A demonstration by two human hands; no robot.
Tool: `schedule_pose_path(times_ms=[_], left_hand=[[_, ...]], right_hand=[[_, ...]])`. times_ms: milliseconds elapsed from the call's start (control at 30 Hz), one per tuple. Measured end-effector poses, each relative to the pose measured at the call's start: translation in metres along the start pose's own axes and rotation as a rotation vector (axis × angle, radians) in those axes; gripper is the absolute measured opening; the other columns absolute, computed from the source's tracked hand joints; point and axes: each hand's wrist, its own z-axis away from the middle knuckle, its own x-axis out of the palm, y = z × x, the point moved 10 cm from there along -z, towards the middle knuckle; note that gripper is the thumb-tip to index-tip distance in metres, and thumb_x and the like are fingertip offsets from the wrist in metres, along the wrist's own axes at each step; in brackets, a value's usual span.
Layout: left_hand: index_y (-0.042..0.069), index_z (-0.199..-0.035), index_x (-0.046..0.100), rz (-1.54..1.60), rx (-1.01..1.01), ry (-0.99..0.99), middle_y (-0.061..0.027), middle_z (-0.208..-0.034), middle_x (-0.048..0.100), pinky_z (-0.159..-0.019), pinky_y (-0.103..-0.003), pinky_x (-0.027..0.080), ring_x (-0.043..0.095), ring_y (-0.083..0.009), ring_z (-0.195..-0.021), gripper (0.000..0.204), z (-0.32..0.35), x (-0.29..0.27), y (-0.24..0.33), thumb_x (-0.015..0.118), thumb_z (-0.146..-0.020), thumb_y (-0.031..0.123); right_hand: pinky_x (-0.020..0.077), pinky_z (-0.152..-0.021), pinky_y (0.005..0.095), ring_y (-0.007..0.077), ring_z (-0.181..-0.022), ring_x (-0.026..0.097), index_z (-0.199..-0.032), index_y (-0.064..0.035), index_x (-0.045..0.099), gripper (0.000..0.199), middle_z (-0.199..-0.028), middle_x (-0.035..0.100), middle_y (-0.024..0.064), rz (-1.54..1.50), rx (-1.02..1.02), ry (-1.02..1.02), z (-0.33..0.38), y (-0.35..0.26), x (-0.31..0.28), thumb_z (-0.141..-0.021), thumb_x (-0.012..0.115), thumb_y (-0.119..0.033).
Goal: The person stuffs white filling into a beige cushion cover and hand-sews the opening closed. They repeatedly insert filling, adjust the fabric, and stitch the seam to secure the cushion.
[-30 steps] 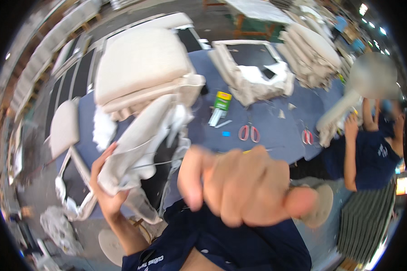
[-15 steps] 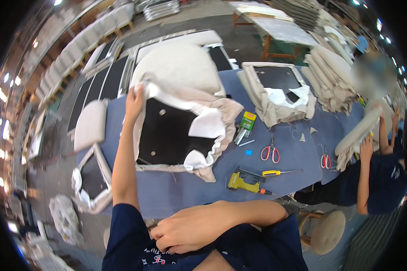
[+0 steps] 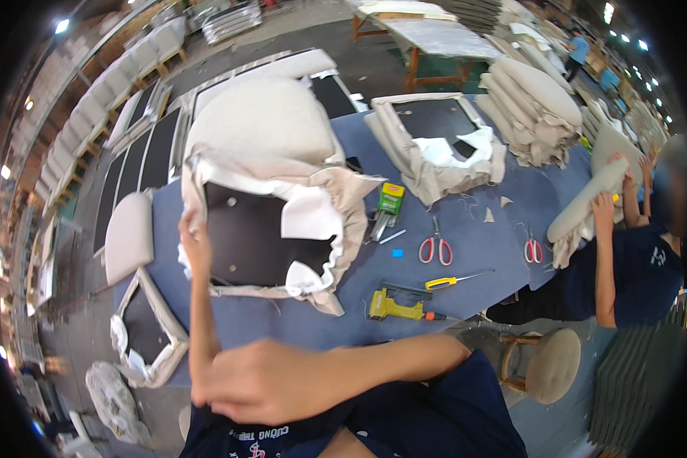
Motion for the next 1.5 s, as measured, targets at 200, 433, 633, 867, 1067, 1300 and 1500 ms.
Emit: schedule_pose_path(times_ms=[200,433,633,867,1067,1300,1500], left_hand=[[-0.002,-0.126,0.06,1.012,-0.377,-0.404,-0.0154,-0.123,0.067,-0.097,-0.036,0.051,0.065,-0.0226,-0.113,0.038,0.146,0.051,0.112,0.054,-0.105,0.029],[0.003,-0.133,0.056,1.021,-0.632,-0.531,-0.0057,-0.123,0.061,-0.096,-0.032,0.046,0.056,-0.0143,-0.115,0.039,0.228,0.075,0.128,0.053,-0.105,0.03],[0.006,-0.135,0.052,0.306,-0.204,-0.128,-0.0131,-0.139,0.05,-0.104,-0.038,0.043,0.047,-0.0237,-0.129,0.046,0.203,0.031,0.131,0.068,-0.093,0.017],[-0.001,-0.137,0.049,0.275,0.016,-0.664,-0.0184,-0.14,0.051,-0.111,-0.046,0.039,0.05,-0.0339,-0.129,0.077,0.226,0.069,0.173,0.087,-0.078,0.03],[-0.006,-0.127,0.061,0.774,-0.63,-0.514,-0.0123,-0.114,0.07,-0.091,-0.032,0.055,0.067,-0.0179,-0.106,0.032,0.243,0.091,0.13,0.06,-0.103,0.015],[-0.007,-0.124,0.063,1.0,-0.709,-0.502,-0.0151,-0.111,0.072,-0.09,-0.038,0.059,0.072,-0.0231,-0.098,0.029,0.239,0.09,0.125,0.049,-0.108,0.013],[-0.006,-0.125,0.057,0.785,-0.602,-0.289,-0.0168,-0.126,0.062,-0.101,-0.039,0.049,0.06,-0.0238,-0.121,0.028,0.238,0.075,0.105,0.058,-0.101,0.009]], right_hand=[[0.0535,-0.074,0.0224,0.0076,-0.085,0.066,-0.111,0.0003,0.065,0.019,-0.097,0.067,0.0025,0.0,0.524,0.69,0.093,0.098,-0.156,-0.094,0.073,-0.004],[0.0531,-0.075,0.0202,0.0078,-0.082,0.066,-0.111,0.0045,0.064,0.02,-0.098,0.064,0.0048,-0.02,0.68,0.712,0.168,0.171,-0.148,-0.094,0.073,-0.001],[0.0484,-0.064,0.0175,0.0044,-0.078,0.063,-0.115,0.0024,0.062,0.024,-0.1,0.062,0.0043,0.098,0.711,0.704,0.184,0.163,-0.156,-0.094,0.072,0.0],[0.0503,-0.061,0.0194,0.0069,-0.078,0.066,-0.125,0.0015,0.055,0.033,-0.1,0.064,0.0075,0.007,0.781,0.785,0.206,0.172,-0.154,-0.097,0.07,-0.004],[0.0563,-0.074,0.0292,0.0196,-0.084,0.072,-0.125,0.0033,0.057,0.027,-0.114,0.071,0.0169,-0.341,0.796,0.659,0.187,0.179,-0.117,-0.106,0.057,-0.016],[0.048,-0.076,0.0231,0.0113,-0.094,0.063,-0.107,0.0078,0.066,0.027,-0.114,0.068,0.0075,0.302,0.72,0.472,0.204,0.178,-0.144,-0.106,0.058,-0.018],[0.0487,-0.076,0.023,0.0065,-0.082,0.062,-0.101,0.0051,0.07,0.026,-0.091,0.069,0.0023,-0.087,0.946,0.447,0.225,0.2,-0.118,-0.106,0.06,-0.018]])
